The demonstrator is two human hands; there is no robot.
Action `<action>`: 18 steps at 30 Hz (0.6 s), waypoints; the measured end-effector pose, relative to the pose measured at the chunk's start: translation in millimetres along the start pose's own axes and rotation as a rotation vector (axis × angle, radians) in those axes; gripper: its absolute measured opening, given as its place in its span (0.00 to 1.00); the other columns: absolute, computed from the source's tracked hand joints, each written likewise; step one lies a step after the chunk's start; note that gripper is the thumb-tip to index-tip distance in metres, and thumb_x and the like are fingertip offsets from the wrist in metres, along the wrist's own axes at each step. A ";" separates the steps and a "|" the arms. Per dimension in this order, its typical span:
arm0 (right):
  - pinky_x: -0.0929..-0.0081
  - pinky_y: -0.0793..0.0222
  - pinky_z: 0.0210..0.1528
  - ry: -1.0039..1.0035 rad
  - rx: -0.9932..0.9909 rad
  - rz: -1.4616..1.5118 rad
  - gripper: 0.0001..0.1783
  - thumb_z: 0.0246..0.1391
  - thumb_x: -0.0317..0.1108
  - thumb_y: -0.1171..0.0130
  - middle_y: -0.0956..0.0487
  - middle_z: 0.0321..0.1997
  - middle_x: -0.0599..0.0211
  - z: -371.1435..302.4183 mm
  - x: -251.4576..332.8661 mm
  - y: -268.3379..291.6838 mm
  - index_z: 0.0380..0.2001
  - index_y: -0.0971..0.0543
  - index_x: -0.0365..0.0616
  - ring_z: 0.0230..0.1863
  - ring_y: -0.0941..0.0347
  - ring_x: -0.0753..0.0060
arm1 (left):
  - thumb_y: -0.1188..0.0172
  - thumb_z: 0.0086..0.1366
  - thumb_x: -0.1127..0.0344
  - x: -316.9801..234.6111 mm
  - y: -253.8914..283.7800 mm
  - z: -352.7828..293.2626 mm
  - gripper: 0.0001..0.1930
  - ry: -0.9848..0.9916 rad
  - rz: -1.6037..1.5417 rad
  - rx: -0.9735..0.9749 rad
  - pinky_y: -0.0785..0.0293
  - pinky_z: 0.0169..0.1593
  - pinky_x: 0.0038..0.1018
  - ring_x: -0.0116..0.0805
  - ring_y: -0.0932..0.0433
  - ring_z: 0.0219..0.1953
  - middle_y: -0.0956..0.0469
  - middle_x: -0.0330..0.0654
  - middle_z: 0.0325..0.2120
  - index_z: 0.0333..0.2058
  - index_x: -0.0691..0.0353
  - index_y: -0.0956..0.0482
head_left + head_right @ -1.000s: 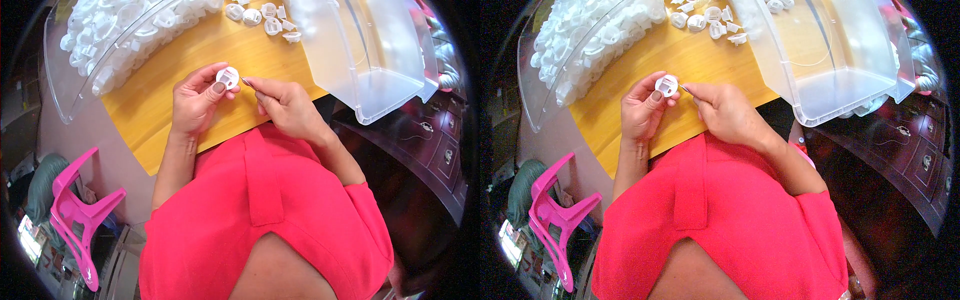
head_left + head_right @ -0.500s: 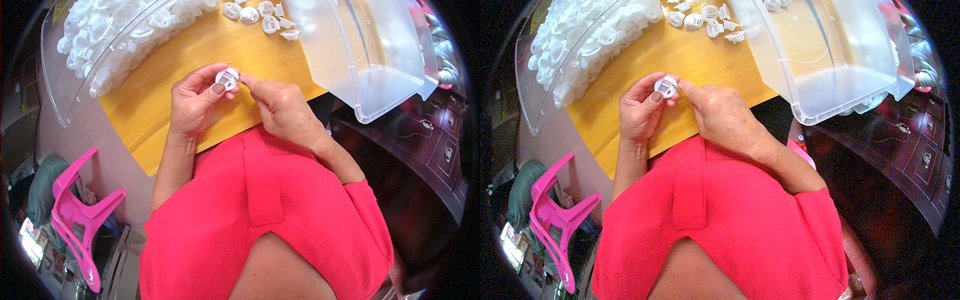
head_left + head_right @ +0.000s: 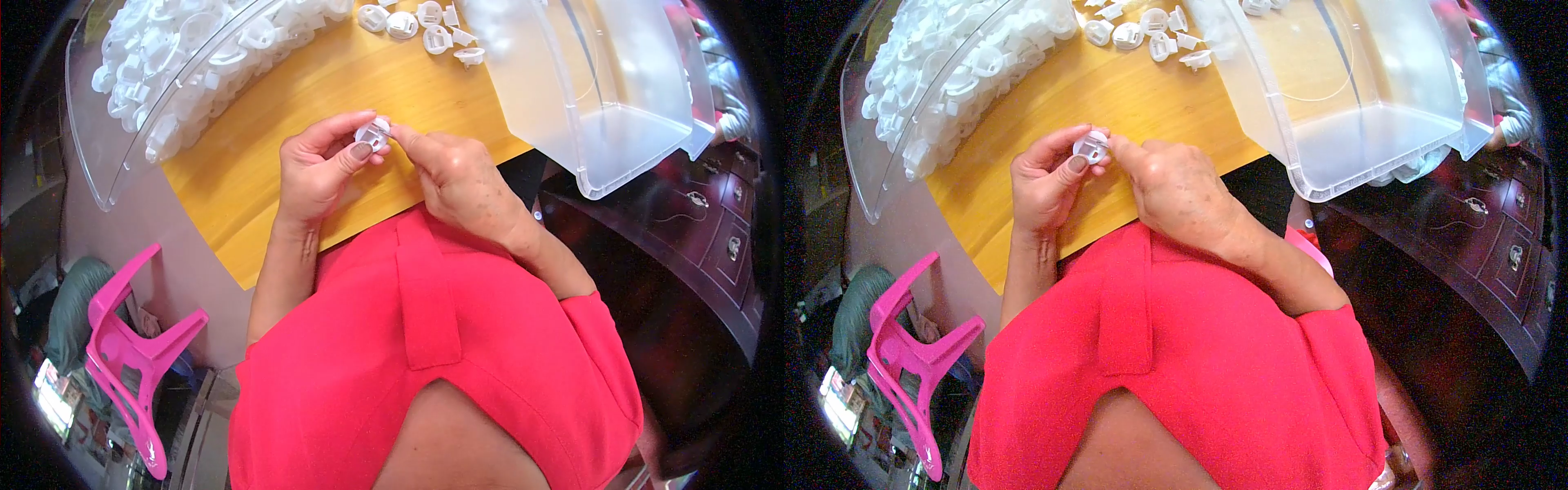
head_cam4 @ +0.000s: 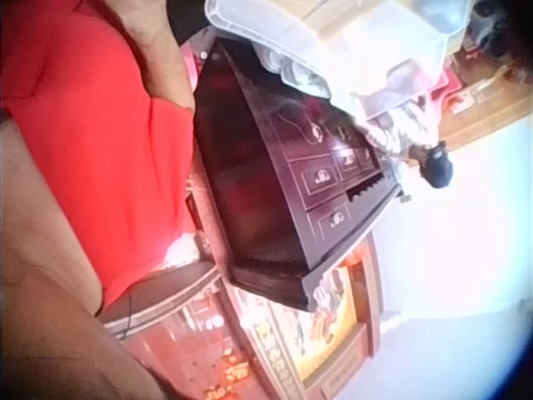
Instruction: The person picks up white plastic components one by one and uses a small metal tool to press into their centers before placing them into a clear plastic bin.
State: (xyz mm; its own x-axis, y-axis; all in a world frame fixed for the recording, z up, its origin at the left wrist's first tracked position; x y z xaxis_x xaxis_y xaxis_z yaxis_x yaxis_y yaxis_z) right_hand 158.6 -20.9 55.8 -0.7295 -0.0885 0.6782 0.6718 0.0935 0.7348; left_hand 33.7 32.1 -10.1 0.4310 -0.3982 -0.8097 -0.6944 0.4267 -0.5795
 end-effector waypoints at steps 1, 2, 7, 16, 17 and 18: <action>0.53 0.31 0.26 0.000 0.000 0.000 0.19 0.49 0.26 0.51 0.26 0.22 0.49 -0.2 -0.1 0.4 0.48 0.29 0.40 0.24 0.27 0.45 | 0.41 0.58 0.76 0.2 0.0 0.0 0.15 0.000 0.000 0.000 0.23 0.40 0.25 0.33 0.21 0.37 0.22 0.52 0.40 0.46 0.71 0.26; 0.54 0.30 0.26 0.007 0.014 -0.021 0.20 0.49 0.26 0.51 0.25 0.22 0.50 -0.4 0.4 0.0 0.48 0.29 0.40 0.24 0.27 0.46 | 0.41 0.58 0.76 0.4 0.0 -0.1 0.15 0.000 0.005 0.000 0.23 0.40 0.24 0.33 0.22 0.37 0.22 0.51 0.40 0.46 0.71 0.26; 0.56 0.29 0.26 0.015 0.060 -0.147 0.20 0.48 0.27 0.50 0.25 0.23 0.52 -2.6 4.0 -2.0 0.48 0.29 0.39 0.24 0.26 0.48 | 0.41 0.58 0.76 0.8 -0.3 -0.5 0.15 0.010 0.023 0.003 0.23 0.39 0.24 0.32 0.22 0.37 0.22 0.50 0.40 0.45 0.70 0.25; 0.63 0.28 0.21 0.061 0.123 -0.381 0.18 0.49 0.29 0.51 0.24 0.24 0.54 -1.9 13.2 -3.2 0.44 0.28 0.35 0.21 0.24 0.57 | 0.42 0.59 0.78 2.5 -1.5 -2.3 0.14 0.024 0.063 0.013 0.23 0.39 0.23 0.31 0.22 0.37 0.22 0.48 0.39 0.44 0.70 0.24; 0.62 0.28 0.22 0.056 0.149 -0.382 0.16 0.50 0.30 0.51 0.24 0.23 0.53 -0.4 12.4 -2.9 0.42 0.27 0.35 0.22 0.24 0.56 | 0.42 0.58 0.78 2.8 -1.5 -2.1 0.13 0.026 0.075 0.010 0.24 0.39 0.24 0.31 0.22 0.36 0.22 0.49 0.39 0.44 0.70 0.24; 0.61 0.28 0.22 0.053 0.175 -0.382 0.14 0.50 0.30 0.52 0.23 0.23 0.53 0.9 11.9 -2.5 0.40 0.27 0.35 0.22 0.24 0.55 | 0.42 0.58 0.79 3.1 -1.4 -2.7 0.13 0.028 0.088 0.006 0.24 0.38 0.24 0.31 0.22 0.36 0.22 0.49 0.39 0.44 0.70 0.24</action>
State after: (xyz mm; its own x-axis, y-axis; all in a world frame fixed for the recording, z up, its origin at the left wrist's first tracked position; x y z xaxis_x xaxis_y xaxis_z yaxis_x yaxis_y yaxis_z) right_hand 148.1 -21.2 62.0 -0.9111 -0.1998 0.3605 0.3192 0.2110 0.9239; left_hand 34.5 28.1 -11.6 0.3522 -0.3821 -0.8544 -0.7252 0.4656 -0.5072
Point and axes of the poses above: each hand's wrist, its own z-axis towards the middle knuckle, its own y-axis out of the back of the hand, x = y × z, the point moved 7 cm from there along z, towards the middle knuckle
